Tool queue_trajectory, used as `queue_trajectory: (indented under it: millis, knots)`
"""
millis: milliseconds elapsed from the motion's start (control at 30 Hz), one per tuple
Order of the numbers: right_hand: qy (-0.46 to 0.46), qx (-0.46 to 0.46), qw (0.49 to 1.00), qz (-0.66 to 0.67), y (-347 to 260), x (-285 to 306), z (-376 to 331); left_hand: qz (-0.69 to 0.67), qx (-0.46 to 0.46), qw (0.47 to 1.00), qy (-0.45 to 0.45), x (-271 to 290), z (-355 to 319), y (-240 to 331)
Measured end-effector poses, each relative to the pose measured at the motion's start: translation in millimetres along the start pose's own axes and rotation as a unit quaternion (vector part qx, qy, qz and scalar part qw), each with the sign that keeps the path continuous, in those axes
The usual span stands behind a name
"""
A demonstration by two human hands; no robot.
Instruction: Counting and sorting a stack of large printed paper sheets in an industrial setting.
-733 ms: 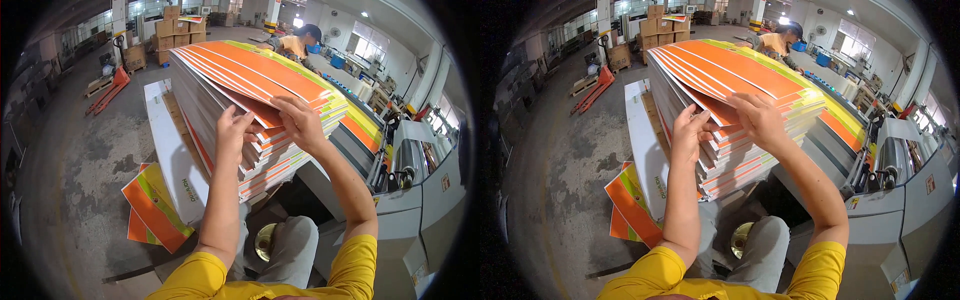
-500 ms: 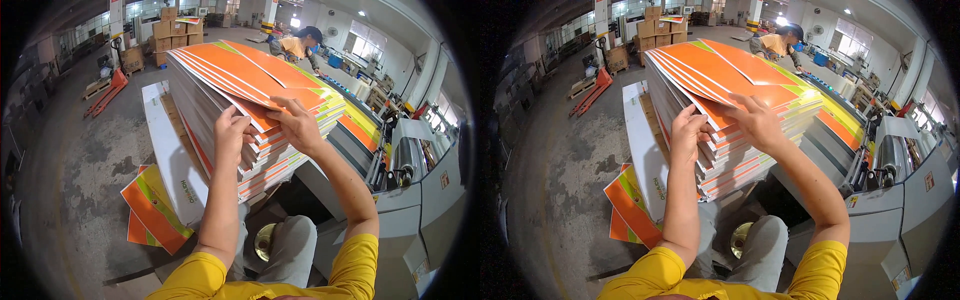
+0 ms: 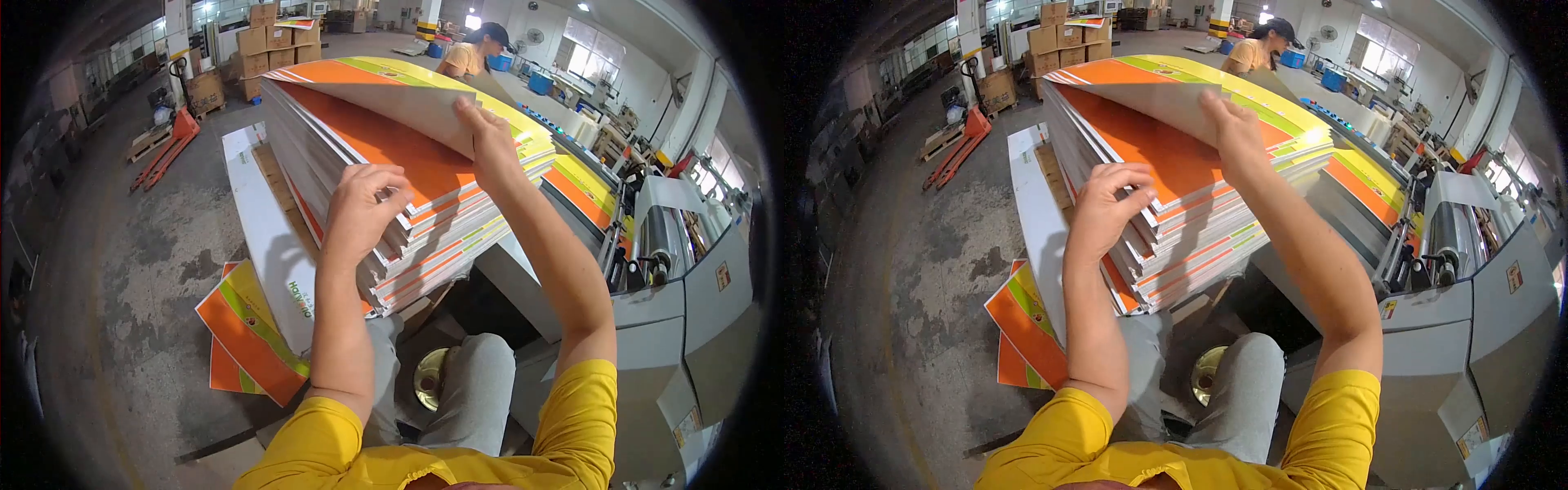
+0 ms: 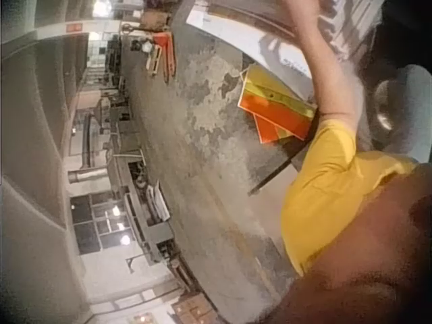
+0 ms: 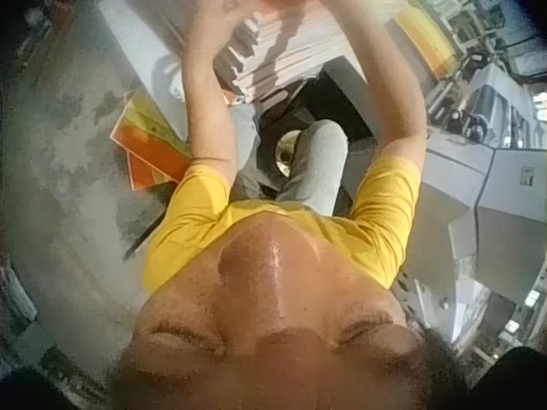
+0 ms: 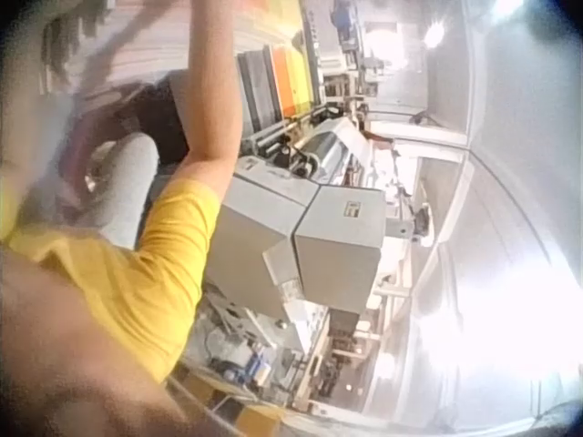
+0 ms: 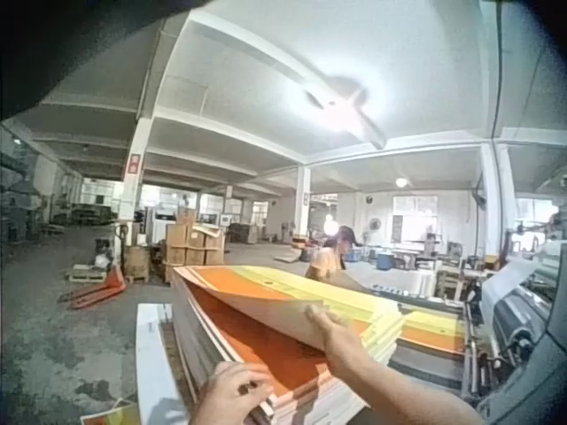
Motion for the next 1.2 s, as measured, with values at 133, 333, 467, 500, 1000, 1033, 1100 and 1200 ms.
queue_trajectory:
  millis: [133,333,467,500,1000,1033,1100,1200]
  knots:
    - [-0.034,0.116,0.954,-0.273,-1,-4,-13,0.102,-0.085,0.985,-0.109,-13,-5,9]
    - [-0.125,0.096,0.936,-0.315,15,-5,-29,0.116,-0.162,0.965,-0.17,-13,7,15]
    - [-0.097,0.121,0.954,-0.255,8,3,-30,0.116,-0.179,0.951,-0.226,-14,15,17]
    - [-0.098,0.123,0.954,-0.254,9,6,-31,0.117,-0.18,0.946,-0.242,-16,16,18]
    - [-0.114,0.088,0.943,-0.3,5,1,-25,0.122,-0.186,0.955,-0.196,-9,29,25]
    - [-0.109,0.077,0.943,-0.305,7,4,-24,0.122,-0.187,0.955,-0.196,-10,29,27]
    - [-0.105,0.067,0.943,-0.308,8,6,-23,0.142,-0.201,0.956,-0.16,-8,30,34]
    - [-0.118,0.108,0.933,-0.322,-1,0,-27,0.024,-0.099,0.98,-0.17,-16,28,14]
Point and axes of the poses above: each hand's wrist, its own z-axis towards the middle knuckle, its own x-axis out of the back of the hand, y = z × x, the point moved 8 cm from there along z, towards the middle knuckle, and after that the axes turned 12 degrees about z, right-handed, at the moved point
